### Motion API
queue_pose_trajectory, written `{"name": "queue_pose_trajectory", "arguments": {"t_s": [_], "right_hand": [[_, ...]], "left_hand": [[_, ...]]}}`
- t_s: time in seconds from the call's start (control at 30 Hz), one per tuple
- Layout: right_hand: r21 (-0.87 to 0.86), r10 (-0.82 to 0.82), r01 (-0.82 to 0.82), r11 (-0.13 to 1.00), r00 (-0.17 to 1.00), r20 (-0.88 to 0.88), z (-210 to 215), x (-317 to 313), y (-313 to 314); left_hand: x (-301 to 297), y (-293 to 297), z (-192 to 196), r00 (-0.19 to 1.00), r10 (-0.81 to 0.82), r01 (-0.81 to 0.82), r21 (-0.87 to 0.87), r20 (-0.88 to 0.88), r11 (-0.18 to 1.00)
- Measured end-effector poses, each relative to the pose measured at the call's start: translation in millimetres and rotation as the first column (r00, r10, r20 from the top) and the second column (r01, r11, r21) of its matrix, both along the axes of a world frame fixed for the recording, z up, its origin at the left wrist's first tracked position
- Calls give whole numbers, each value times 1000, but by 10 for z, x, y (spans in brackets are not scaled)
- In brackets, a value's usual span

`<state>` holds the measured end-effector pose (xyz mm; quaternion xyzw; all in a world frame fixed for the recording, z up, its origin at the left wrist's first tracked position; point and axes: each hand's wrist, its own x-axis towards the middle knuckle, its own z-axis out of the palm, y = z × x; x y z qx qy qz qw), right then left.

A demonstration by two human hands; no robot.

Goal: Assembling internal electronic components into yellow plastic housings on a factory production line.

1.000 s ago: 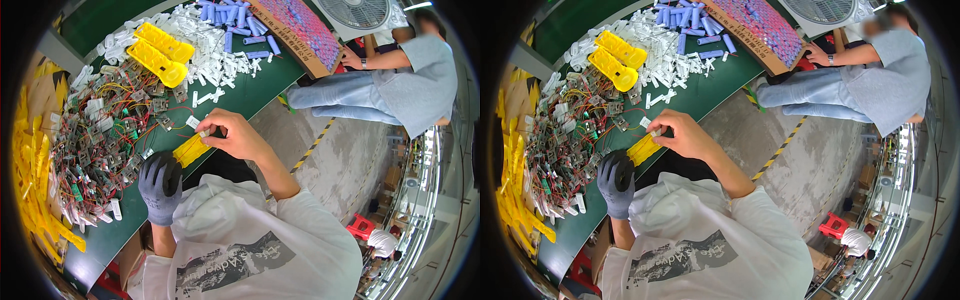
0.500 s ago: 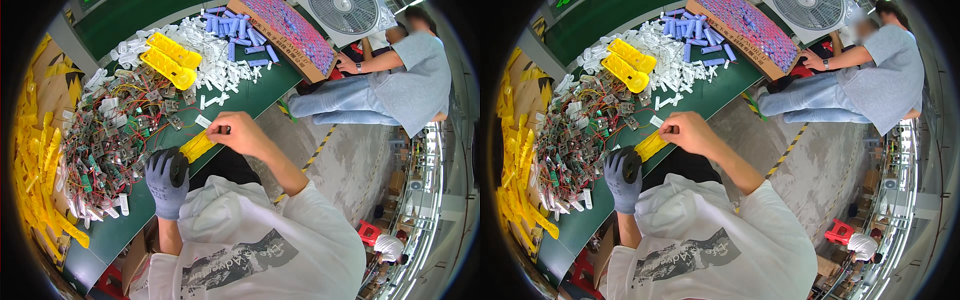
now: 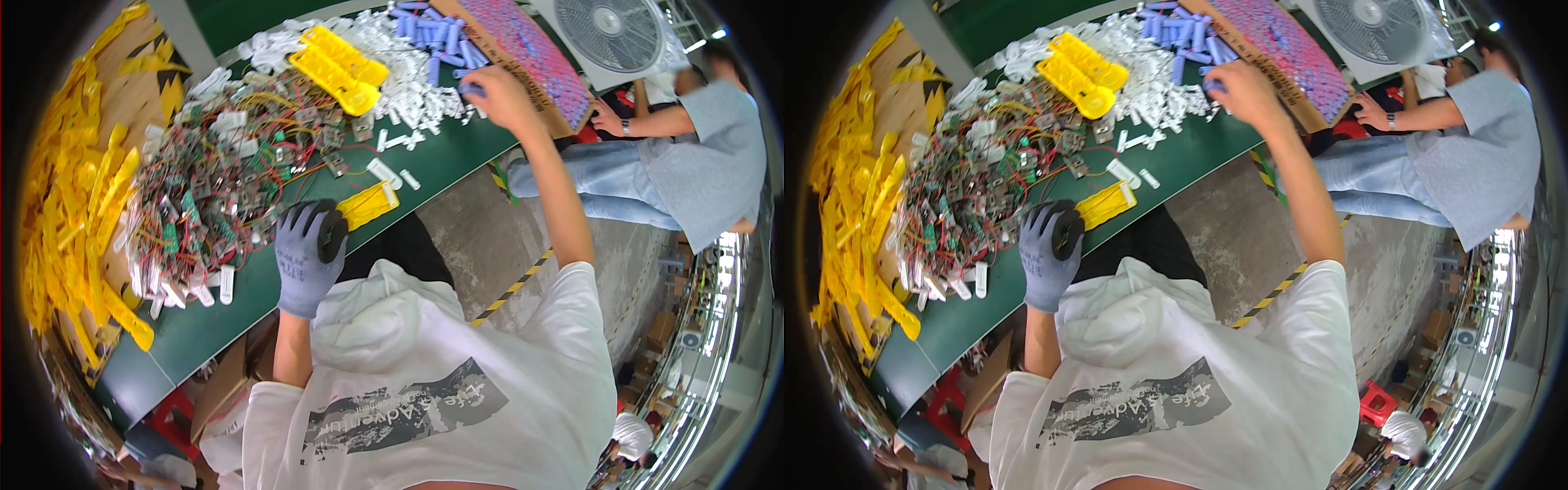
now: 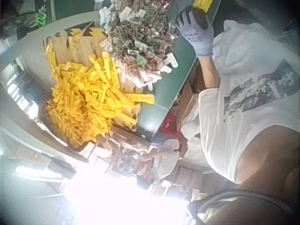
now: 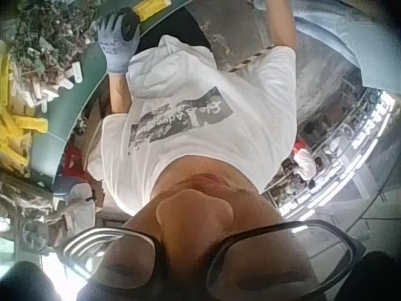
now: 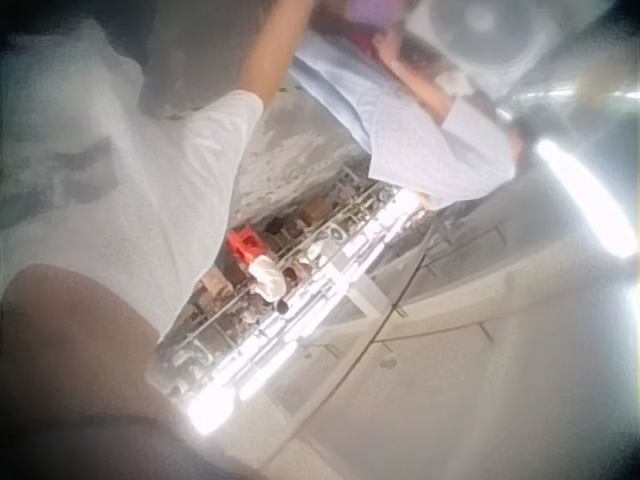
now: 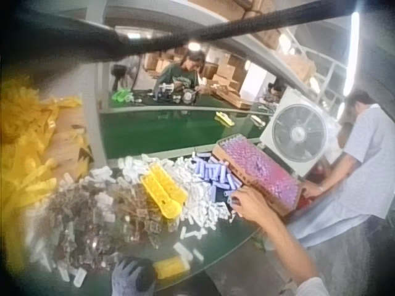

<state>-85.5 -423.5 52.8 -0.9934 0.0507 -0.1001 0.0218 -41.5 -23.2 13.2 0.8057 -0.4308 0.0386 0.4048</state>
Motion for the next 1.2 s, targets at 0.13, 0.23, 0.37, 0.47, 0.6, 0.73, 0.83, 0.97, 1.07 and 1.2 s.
{"name": "queue_pose_trajectory", "arguments": {"t_s": [0.13, 0.23, 0.37, 0.47, 0.6, 0.73, 0.83, 0.97, 1.07, 1.2], "right_hand": [[553, -385, 127, 824, 840, 381, 194, -79, 151], [715, -442, -106, 691, 721, 534, 319, -226, 519], [932, -358, -190, 309, 884, 299, 98, -382, 1402], [955, -185, -281, 95, 938, 294, -284, -423, 1841], [773, 116, -397, 495, 912, 394, -428, -315, 1890], [649, 226, -445, 617, 890, 396, -474, -310, 1899], [524, 323, -522, 673, 845, 427, -426, -284, 1911], [401, 389, -529, 748, 839, 381, -402, -340, 1879], [405, 347, -499, 766, 852, 392, -356, -343, 1916], [607, 163, -392, 691, 903, 397, -342, -444, 1953]], "left_hand": [[-1, -13, 28, 998, -18, 18, -6, -52, 1000], [8, -8, -21, 1000, -24, 24, 2, -17, 1000], [3, 22, -53, 999, -36, 36, 1, -23, 999], [-7, 18, -25, 999, -17, 17, 10, -28, 1000], [13, 41, -84, 999, -35, 35, 6, -2, 999], [25, 49, -87, 996, -90, 90, 29, -15, 995], [25, 33, -94, 997, -78, 79, 22, -15, 997], [3, 9, -21, 994, -61, 55, -61, -95, 997], [7, -24, 83, 992, -67, 66, -13, -104, 998], [9, -7, -20, 998, -53, 51, 69, 26, 996]]}}
